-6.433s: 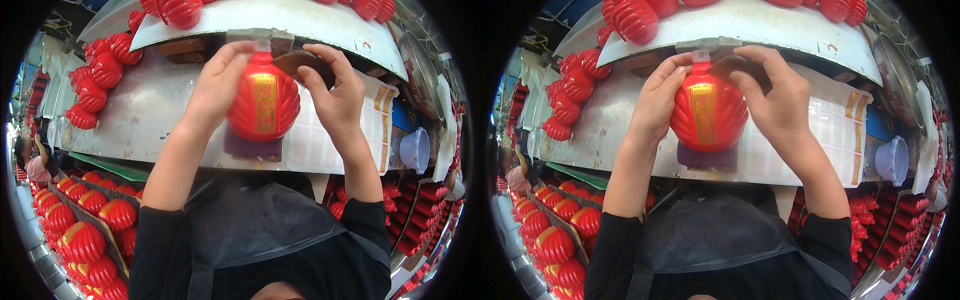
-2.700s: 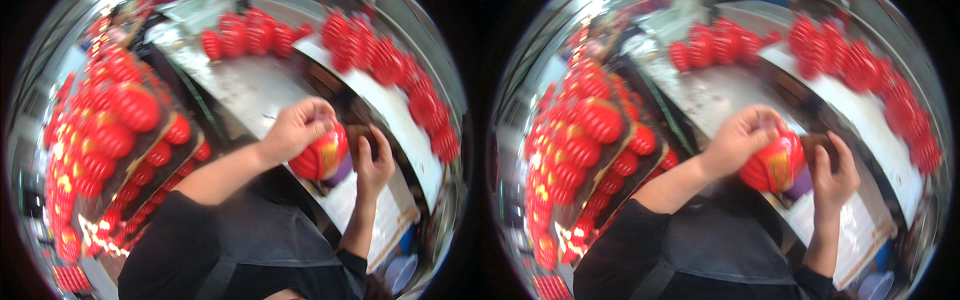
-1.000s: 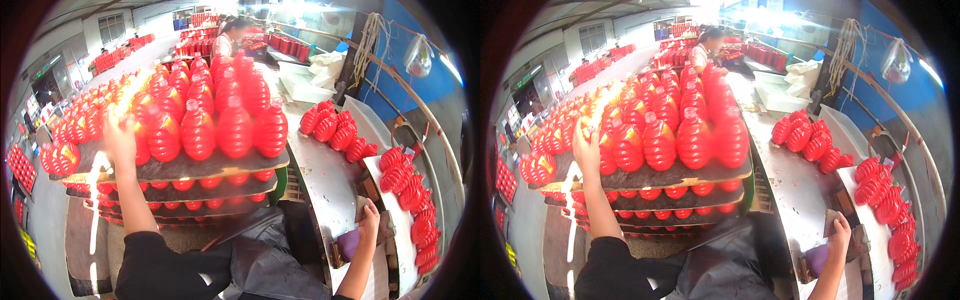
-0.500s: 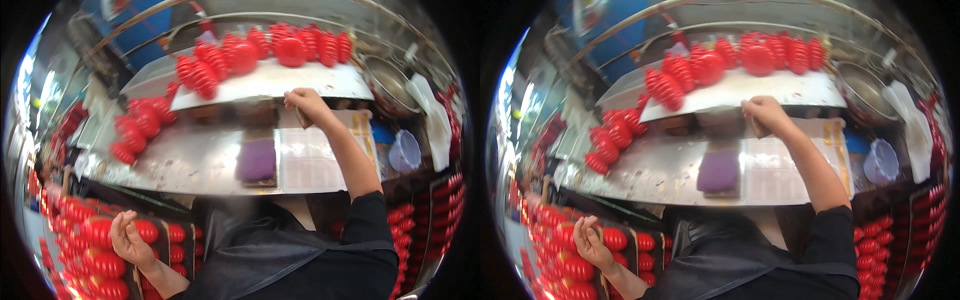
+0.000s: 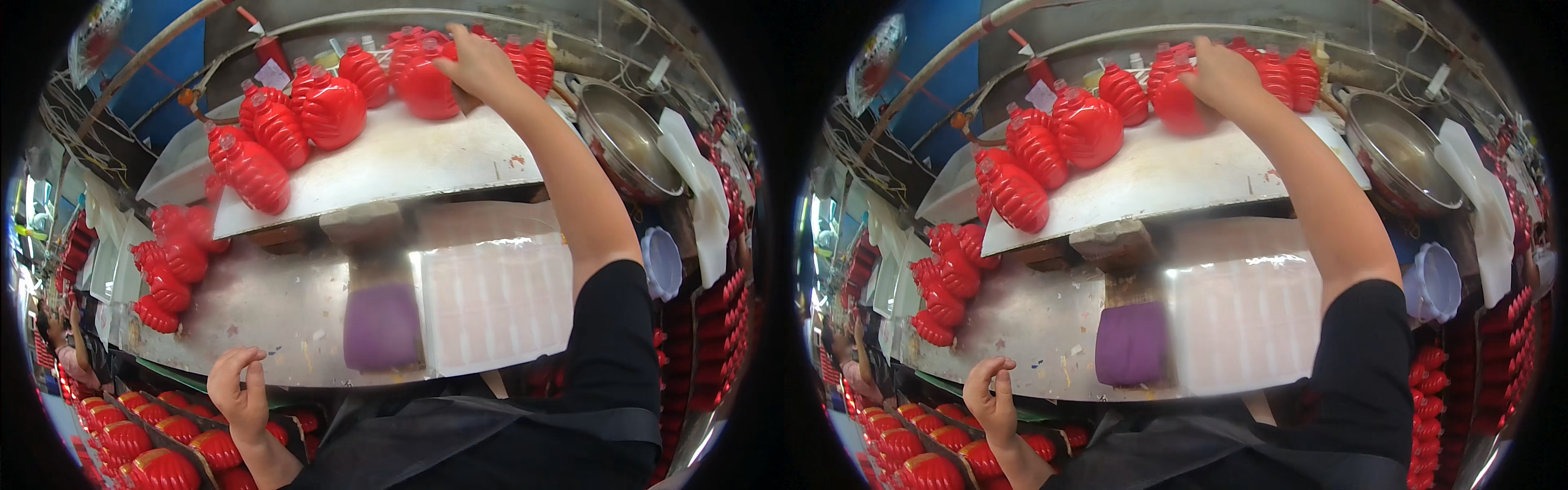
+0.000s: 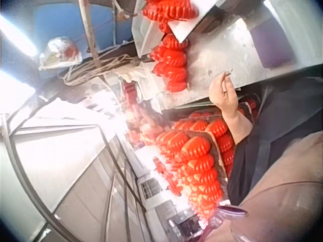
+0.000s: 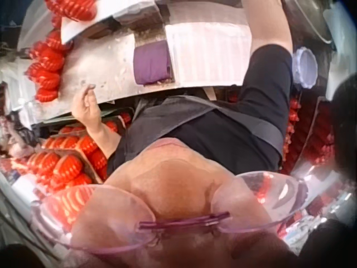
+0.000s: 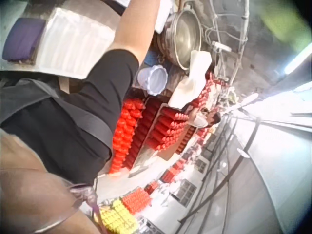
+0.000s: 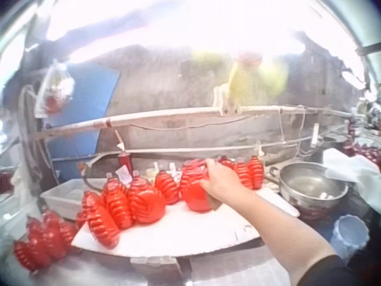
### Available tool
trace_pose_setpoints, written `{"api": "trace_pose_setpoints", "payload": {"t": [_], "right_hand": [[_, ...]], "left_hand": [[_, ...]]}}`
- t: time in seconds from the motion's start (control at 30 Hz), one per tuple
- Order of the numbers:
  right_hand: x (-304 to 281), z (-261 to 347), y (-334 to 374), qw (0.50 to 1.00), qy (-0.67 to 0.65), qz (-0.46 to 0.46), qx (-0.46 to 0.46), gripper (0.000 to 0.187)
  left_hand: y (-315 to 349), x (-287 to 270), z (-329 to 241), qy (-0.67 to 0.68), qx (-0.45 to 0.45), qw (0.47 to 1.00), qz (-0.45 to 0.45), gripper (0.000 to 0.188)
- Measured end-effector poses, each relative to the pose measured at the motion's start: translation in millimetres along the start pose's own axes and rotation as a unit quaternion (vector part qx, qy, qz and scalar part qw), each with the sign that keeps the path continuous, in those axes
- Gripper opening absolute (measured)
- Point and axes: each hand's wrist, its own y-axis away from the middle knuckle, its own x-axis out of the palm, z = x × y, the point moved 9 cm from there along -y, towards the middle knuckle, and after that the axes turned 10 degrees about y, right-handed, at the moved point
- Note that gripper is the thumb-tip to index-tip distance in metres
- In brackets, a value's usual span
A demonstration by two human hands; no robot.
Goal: The person repeatedly picks up red ribbed plastic bottles, applies a yellow label to the front, and places the finished bottles onto a nearby tray. The task is performed by hand in a repetitive cycle.
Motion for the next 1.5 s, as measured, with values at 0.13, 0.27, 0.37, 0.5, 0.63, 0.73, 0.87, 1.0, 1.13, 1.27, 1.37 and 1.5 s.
{"api": "trace_pose_setpoints", "payload": {"t": [0.13, 0.27, 0.37, 0.5, 0.63, 0.73, 0.87, 1.0, 1.13, 1.27, 1.37, 1.5], "right_hand": [[40.9, 29.0, -55.9, 0.996, 0.045, 0.077, 0.002, 0.065], [52.7, 32.9, -60.4, 0.985, 0.079, 0.152, -0.027, 0.049], [38.7, 6.1, -46.4, 0.984, 0.046, 0.172, -0.004, 0.039], [10.2, -75.5, -2.1, 0.922, -0.251, 0.258, 0.145, 0.023], [-72.7, -188.4, 74.9, 0.867, -0.387, 0.087, 0.302, 0.022], [-139.9, -265.8, 128.9, 0.833, -0.402, -0.038, 0.377, 0.028], [-152.9, -345.1, 176.9, 0.822, -0.404, -0.129, 0.379, 0.029], [-121.5, -405.3, 195.6, 0.885, -0.183, -0.176, 0.391, 0.032], [-116.8, -400.9, 202.9, 0.902, 0.152, -0.149, 0.376, 0.031], [-104.8, -371.7, 190.5, 0.926, 0.2, -0.011, 0.32, 0.044], [-105.8, -365.4, 187.7, 0.93, 0.18, 0.039, 0.319, 0.042], [-91.7, -386.7, 193.3, 0.927, 0.137, 0.092, 0.336, 0.037]], "left_hand": [[-5.0, 7.9, 17.6, -0.003, -0.038, 0.999, 0.012, 0.011], [-4.7, 8.0, 37.4, -0.007, -0.081, 0.997, 0.005, 0.008], [-7.9, 15.0, 49.3, 0.023, -0.106, 0.994, -0.008, 0.007], [-22.9, 40.5, 44.1, 0.08, -0.073, 0.994, 0.015, 0.008], [-38.0, 71.9, 22.4, 0.113, -0.019, 0.991, 0.064, 0.01], [-52.0, 96.1, 8.4, 0.156, -0.004, 0.983, 0.096, 0.012], [-63.6, 128.7, -21.7, 0.163, 0.036, 0.974, 0.152, 0.013], [-58.5, 156.4, -51.2, 0.167, 0.075, 0.96, 0.21, 0.013], [-48.4, 169.8, -51.4, 0.166, 0.062, 0.955, 0.238, 0.013], [-36.7, 163.7, -22.0, 0.152, 0.001, 0.965, 0.213, 0.012], [-23.2, 155.8, 8.6, 0.192, -0.086, 0.961, 0.182, 0.012], [-11.7, 147.4, 29.0, 0.204, -0.128, 0.955, 0.174, 0.013]]}}
